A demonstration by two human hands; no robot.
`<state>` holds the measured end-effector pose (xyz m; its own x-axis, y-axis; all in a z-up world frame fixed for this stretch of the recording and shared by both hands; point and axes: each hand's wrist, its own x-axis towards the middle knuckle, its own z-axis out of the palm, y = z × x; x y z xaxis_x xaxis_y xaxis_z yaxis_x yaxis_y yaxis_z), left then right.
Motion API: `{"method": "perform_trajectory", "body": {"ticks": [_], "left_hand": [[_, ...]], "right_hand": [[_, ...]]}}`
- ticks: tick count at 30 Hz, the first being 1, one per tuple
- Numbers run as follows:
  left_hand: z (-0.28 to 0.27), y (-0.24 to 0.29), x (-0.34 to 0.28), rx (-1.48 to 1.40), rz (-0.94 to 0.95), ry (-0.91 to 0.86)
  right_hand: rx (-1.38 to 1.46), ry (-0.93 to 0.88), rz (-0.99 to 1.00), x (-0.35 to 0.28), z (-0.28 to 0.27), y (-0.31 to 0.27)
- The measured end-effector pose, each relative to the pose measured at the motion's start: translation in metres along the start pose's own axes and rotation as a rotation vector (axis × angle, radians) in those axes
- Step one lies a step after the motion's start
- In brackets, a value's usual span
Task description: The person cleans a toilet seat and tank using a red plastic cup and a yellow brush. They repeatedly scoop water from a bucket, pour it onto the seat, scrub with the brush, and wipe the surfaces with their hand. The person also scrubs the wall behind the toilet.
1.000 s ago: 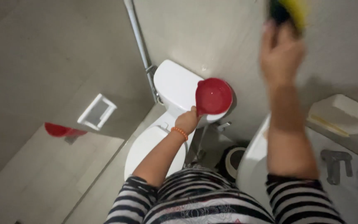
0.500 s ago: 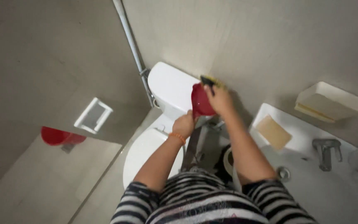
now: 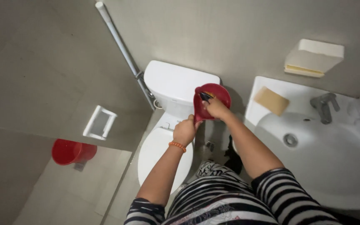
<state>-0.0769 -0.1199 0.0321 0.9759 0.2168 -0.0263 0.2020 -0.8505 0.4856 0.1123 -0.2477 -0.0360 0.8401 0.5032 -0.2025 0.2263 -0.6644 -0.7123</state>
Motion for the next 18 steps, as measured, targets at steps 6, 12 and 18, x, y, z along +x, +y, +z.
{"method": "perform_trajectory", "body": {"ticks": [6, 12, 18], "left_hand": [[-0.002, 0.005, -0.001, 0.014, -0.056, 0.035], [-0.023, 0.033, 0.019, 0.002, -0.050, 0.103], [-0.025, 0.056, 0.051, -0.029, -0.023, 0.115]], "right_hand": [[-0.043, -0.019, -0.051, -0.004, -0.005, -0.014], [-0.015, 0.034, -0.210, 0.013, -0.051, -0.014], [-0.018, 0.194, -0.191, -0.014, -0.160, -0.069]]}}
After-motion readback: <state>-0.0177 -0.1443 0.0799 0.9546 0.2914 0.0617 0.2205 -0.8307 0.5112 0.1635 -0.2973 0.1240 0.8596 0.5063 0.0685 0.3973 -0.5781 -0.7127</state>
